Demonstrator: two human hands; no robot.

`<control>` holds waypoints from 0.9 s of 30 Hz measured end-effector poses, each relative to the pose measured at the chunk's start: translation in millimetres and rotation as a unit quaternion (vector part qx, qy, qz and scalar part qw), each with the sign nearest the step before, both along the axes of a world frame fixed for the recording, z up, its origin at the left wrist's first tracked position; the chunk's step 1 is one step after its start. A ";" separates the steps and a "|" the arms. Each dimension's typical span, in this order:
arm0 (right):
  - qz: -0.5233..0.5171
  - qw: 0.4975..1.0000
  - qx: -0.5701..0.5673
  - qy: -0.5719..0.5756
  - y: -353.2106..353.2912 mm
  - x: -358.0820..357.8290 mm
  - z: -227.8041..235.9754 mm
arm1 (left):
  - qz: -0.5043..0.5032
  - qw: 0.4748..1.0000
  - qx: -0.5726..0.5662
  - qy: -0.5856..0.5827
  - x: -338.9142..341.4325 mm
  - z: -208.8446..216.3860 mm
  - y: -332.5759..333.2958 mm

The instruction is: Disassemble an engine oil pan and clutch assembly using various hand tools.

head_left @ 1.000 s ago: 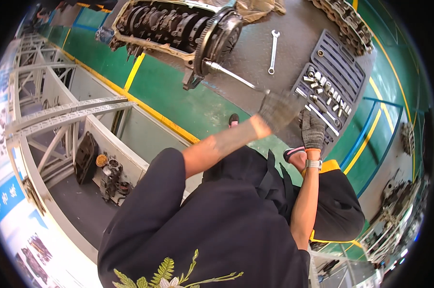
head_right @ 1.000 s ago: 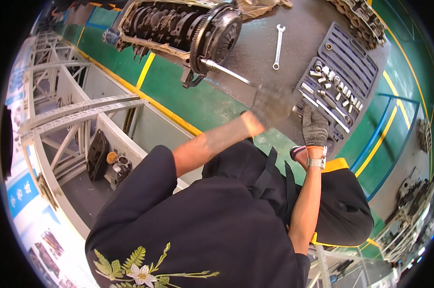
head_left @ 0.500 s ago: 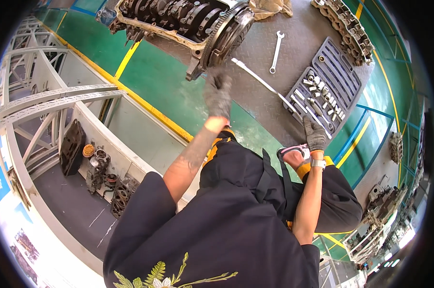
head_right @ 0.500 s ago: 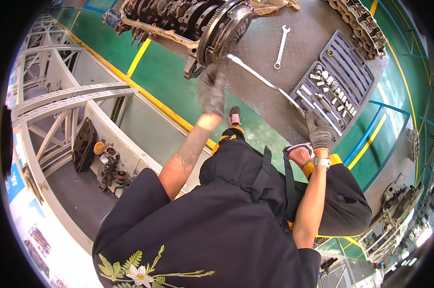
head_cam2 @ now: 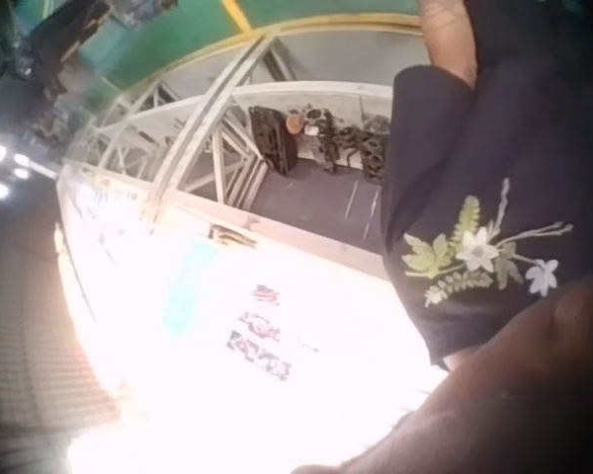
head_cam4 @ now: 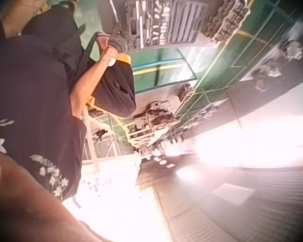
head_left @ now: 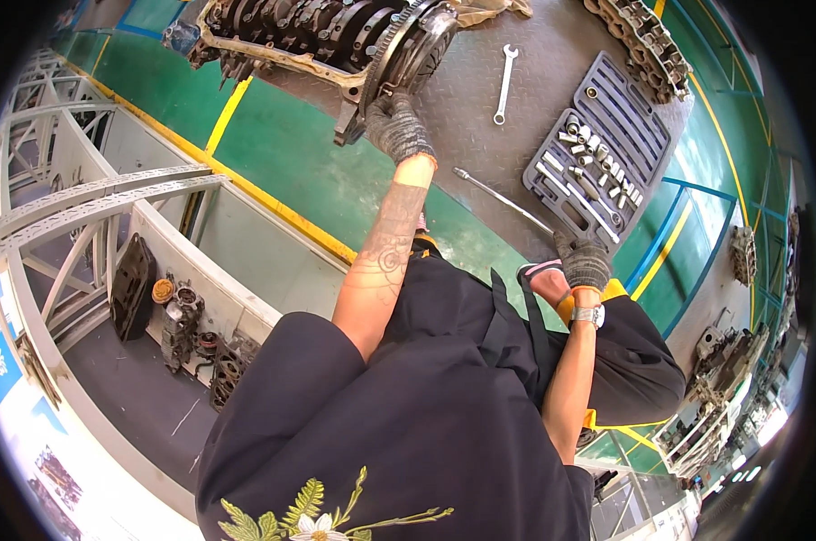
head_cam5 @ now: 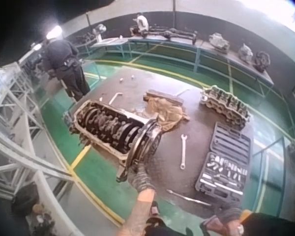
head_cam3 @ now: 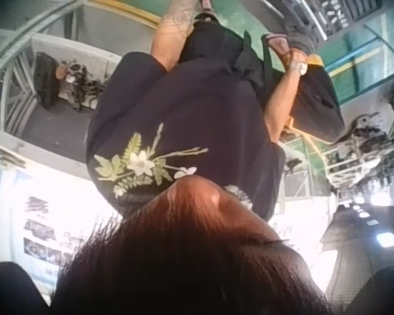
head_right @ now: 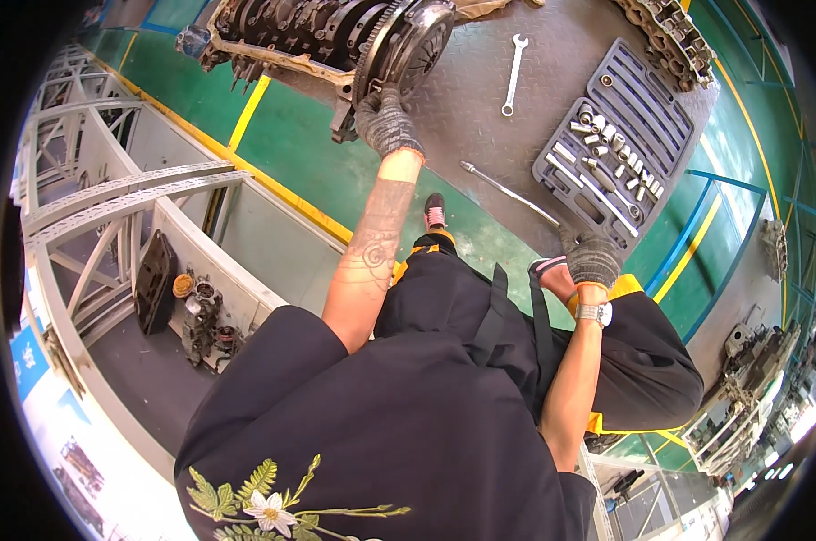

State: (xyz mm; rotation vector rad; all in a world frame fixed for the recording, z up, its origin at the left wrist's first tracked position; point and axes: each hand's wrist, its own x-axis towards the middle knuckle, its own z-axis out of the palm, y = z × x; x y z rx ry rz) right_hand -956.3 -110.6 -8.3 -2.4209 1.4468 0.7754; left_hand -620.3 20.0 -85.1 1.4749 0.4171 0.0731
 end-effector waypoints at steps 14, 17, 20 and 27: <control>-0.005 1.000 0.019 0.005 4.2 5.8 -18.7 | 0.028 0.998 -0.029 0.039 -4.8 11.5 -24.9; 0.021 0.999 0.028 -0.007 0.9 24.2 -15.2 | 0.029 0.991 -0.017 0.132 16.5 -60.0 -9.3; -0.021 1.000 0.020 0.008 5.1 5.4 -14.6 | 0.009 0.991 -0.059 0.122 -16.7 -28.9 -33.1; 0.000 0.999 0.033 -0.001 3.8 21.8 -17.7 | -0.018 0.984 -0.116 0.131 -12.2 7.5 2.2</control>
